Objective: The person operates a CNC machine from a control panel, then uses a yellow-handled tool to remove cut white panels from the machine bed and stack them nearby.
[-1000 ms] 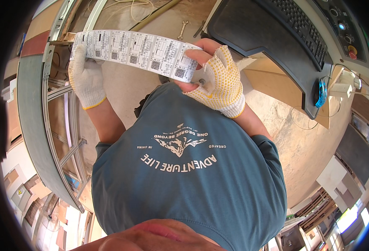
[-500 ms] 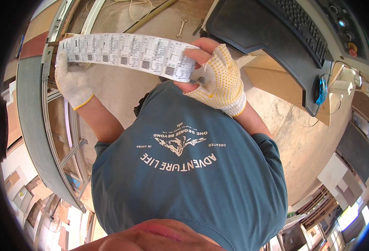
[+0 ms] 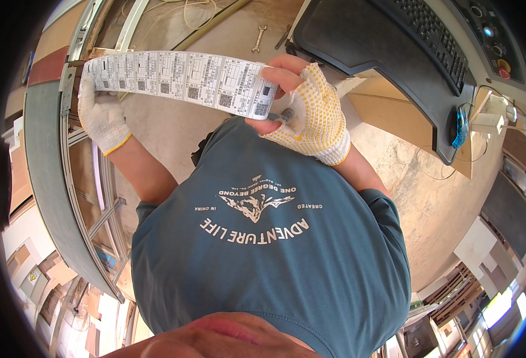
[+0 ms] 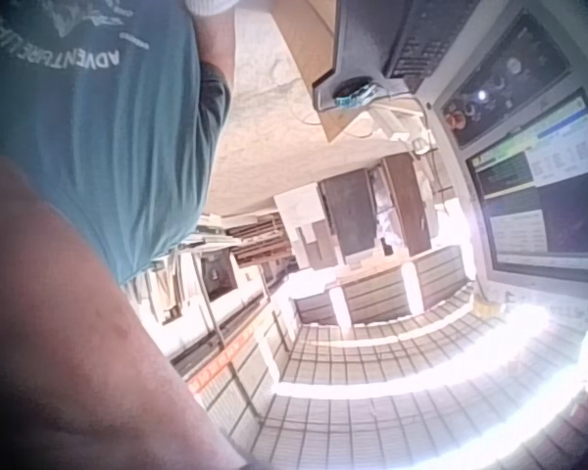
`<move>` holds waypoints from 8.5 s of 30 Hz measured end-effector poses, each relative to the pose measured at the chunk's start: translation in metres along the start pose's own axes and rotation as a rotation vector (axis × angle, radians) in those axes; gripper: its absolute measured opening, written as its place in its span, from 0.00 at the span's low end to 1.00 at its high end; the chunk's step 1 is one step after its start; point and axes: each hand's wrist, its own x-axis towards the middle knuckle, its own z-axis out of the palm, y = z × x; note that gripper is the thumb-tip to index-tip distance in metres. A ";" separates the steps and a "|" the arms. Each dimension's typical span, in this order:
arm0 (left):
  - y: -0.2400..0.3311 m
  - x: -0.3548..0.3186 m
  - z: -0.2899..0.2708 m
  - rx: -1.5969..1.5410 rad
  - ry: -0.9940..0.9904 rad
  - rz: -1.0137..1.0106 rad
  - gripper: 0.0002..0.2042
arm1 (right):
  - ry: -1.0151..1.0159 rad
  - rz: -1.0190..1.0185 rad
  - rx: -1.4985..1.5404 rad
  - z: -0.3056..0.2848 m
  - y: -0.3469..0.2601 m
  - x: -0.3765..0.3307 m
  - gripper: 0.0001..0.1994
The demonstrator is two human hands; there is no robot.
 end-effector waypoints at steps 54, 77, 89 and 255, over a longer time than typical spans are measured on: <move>0.013 0.006 -0.047 0.058 0.149 -0.048 0.16 | -0.061 0.048 0.130 0.002 0.002 -0.006 0.39; -0.006 -0.067 0.005 -0.076 0.040 -0.013 0.19 | -0.008 0.081 0.263 -0.064 0.030 0.026 0.34; -0.055 -0.095 0.030 0.049 -0.341 -0.169 0.27 | -0.008 0.097 0.214 -0.077 0.026 0.042 0.32; -0.173 -0.205 0.313 0.052 -1.010 -0.070 0.19 | -0.199 0.640 0.422 -0.195 0.151 -0.026 0.13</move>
